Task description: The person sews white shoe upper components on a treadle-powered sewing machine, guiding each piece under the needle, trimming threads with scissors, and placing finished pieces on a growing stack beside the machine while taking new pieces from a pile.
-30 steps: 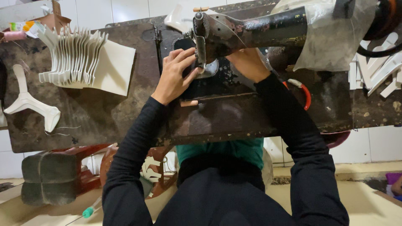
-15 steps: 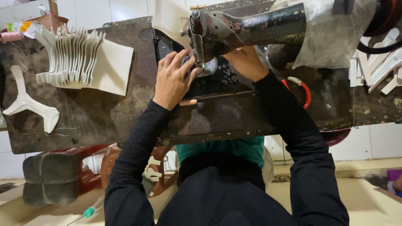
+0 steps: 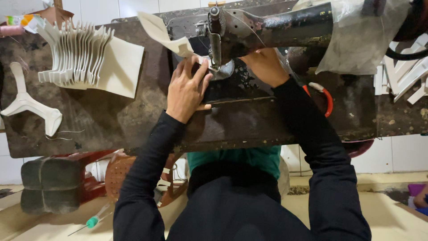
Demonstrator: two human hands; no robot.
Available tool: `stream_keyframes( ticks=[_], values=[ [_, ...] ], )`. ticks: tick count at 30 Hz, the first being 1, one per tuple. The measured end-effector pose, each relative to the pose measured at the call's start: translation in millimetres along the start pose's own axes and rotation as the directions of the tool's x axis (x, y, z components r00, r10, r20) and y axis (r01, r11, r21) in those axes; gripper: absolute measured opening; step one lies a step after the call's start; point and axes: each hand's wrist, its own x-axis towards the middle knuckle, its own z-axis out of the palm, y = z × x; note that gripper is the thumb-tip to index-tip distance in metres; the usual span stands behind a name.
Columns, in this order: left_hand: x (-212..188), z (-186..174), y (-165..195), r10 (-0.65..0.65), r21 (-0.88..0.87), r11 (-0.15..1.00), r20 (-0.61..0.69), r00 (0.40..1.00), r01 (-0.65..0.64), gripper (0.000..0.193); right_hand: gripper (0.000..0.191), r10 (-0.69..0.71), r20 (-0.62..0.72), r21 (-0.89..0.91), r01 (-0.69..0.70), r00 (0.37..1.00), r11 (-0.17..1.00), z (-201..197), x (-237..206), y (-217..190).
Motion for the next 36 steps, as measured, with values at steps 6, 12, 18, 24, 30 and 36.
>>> stream_keyframes(
  ticks=[6,12,18,24,30,36],
  values=[
    [-7,-3,4,0.001,0.132,0.991,0.042,0.999,-0.006,0.039,0.021,-0.244,0.009,-0.074,0.244,0.97,0.967,1,0,2],
    [-16,-2,8,0.053,0.176,0.983,0.007,0.999,-0.054,0.036,0.023,-0.168,0.01,-0.035,0.169,0.986,0.985,1,0,6],
    [-17,-1,14,0.028,-0.025,0.999,0.048,0.998,-0.027,0.035,0.023,-0.18,-0.016,-0.037,0.18,0.983,0.983,2,1,7],
    [-17,-7,26,0.021,-0.081,0.997,0.091,0.996,-0.013,0.042,0.025,-0.166,0.006,0.048,0.165,0.986,0.985,0,0,6],
    [-19,-2,36,0.003,-0.141,0.99,0.093,0.996,0.01,0.036,0.027,-0.236,-0.002,-0.043,0.236,0.972,0.971,-1,-1,4],
    [-19,7,53,-0.124,-0.155,0.978,0.095,0.988,0.138,0.028,0.018,-0.201,0.014,-0.062,0.202,0.979,0.977,-3,-3,6]
  ],
)
